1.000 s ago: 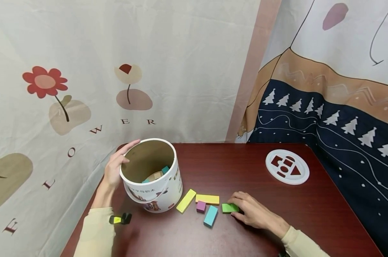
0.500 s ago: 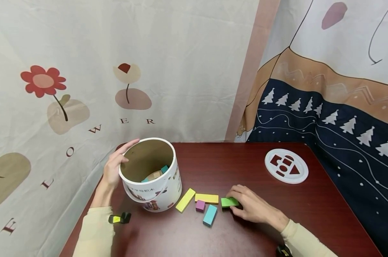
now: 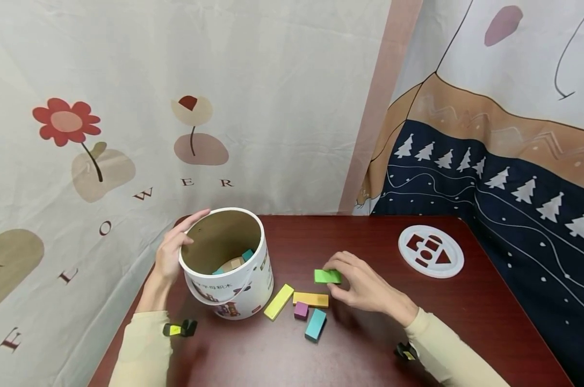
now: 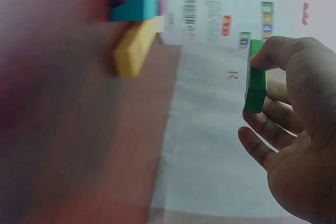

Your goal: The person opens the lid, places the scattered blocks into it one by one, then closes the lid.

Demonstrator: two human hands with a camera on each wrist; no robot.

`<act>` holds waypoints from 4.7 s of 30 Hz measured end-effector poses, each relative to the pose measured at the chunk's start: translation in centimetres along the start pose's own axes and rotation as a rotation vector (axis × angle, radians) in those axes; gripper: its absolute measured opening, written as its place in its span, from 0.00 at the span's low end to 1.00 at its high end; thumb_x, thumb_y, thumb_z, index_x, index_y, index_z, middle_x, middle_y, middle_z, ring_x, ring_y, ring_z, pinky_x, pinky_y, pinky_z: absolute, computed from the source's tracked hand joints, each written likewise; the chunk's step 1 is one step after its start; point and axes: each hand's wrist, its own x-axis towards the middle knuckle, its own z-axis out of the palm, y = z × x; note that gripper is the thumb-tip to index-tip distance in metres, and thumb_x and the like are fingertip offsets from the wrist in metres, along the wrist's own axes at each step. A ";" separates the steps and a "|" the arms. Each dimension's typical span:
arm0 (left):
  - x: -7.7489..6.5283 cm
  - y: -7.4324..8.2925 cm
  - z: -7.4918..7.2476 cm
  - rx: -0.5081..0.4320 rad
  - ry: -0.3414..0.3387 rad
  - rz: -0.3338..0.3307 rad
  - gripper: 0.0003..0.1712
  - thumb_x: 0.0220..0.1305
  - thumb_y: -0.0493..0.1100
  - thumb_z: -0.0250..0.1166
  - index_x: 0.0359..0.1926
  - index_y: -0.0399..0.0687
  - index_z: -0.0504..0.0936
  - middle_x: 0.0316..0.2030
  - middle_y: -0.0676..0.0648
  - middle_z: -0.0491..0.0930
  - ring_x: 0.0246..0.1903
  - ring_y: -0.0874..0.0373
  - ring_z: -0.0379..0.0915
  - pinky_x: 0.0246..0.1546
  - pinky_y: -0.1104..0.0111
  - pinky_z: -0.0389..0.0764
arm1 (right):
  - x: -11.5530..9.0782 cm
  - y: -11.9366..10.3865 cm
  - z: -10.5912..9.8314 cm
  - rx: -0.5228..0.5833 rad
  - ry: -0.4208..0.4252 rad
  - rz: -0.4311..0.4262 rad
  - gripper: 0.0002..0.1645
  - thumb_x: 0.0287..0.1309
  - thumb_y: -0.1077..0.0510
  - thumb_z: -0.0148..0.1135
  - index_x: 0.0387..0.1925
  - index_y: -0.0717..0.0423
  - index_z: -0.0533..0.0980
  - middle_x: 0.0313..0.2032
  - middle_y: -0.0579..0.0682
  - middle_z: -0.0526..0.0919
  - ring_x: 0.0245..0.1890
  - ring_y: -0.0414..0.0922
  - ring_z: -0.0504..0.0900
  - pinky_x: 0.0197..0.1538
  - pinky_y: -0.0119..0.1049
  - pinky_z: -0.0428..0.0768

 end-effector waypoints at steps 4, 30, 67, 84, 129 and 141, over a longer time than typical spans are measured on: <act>0.0 0.1 0.0 -0.016 -0.009 0.019 0.41 0.58 0.22 0.35 0.74 0.30 0.68 0.68 0.35 0.72 0.61 0.41 0.69 0.57 0.69 0.72 | 2.0 -0.7 -0.5 0.041 0.044 -0.032 0.20 0.53 0.56 0.73 0.49 0.53 0.82 0.46 0.43 0.80 0.44 0.36 0.73 0.43 0.33 0.81; 0.0 0.1 -0.1 -0.024 -0.008 -0.008 0.42 0.57 0.22 0.35 0.74 0.33 0.69 0.69 0.36 0.71 0.62 0.41 0.68 0.57 0.69 0.73 | 14.3 -7.1 -0.9 0.090 0.205 -0.241 0.19 0.59 0.58 0.72 0.52 0.60 0.84 0.48 0.48 0.81 0.48 0.38 0.73 0.48 0.32 0.76; -0.2 0.3 0.0 0.032 0.007 -0.006 0.42 0.58 0.24 0.36 0.73 0.35 0.70 0.68 0.35 0.72 0.60 0.41 0.69 0.55 0.69 0.72 | 17.2 -8.6 1.3 -0.076 -0.084 -0.191 0.41 0.68 0.36 0.58 0.73 0.53 0.69 0.74 0.52 0.65 0.75 0.49 0.56 0.75 0.50 0.55; -0.1 0.4 0.3 -0.008 0.007 0.020 0.41 0.57 0.22 0.35 0.73 0.30 0.70 0.68 0.37 0.72 0.61 0.42 0.68 0.57 0.69 0.70 | 13.4 -6.6 0.8 -0.017 -0.021 -0.149 0.43 0.66 0.38 0.61 0.77 0.48 0.64 0.76 0.54 0.61 0.77 0.48 0.49 0.76 0.53 0.50; -0.1 0.3 0.2 -0.016 0.013 0.016 0.42 0.56 0.23 0.36 0.73 0.30 0.70 0.69 0.40 0.72 0.62 0.43 0.67 0.58 0.69 0.70 | -0.1 0.8 6.1 -0.063 -0.190 0.064 0.25 0.64 0.46 0.68 0.57 0.56 0.83 0.55 0.47 0.81 0.54 0.41 0.74 0.57 0.44 0.77; -0.1 0.6 0.2 -0.021 0.014 0.018 0.41 0.56 0.22 0.35 0.72 0.29 0.70 0.68 0.39 0.72 0.62 0.40 0.68 0.57 0.68 0.71 | -0.3 1.3 6.9 -0.042 -0.271 0.105 0.22 0.64 0.46 0.69 0.53 0.53 0.85 0.49 0.45 0.83 0.48 0.39 0.75 0.50 0.39 0.78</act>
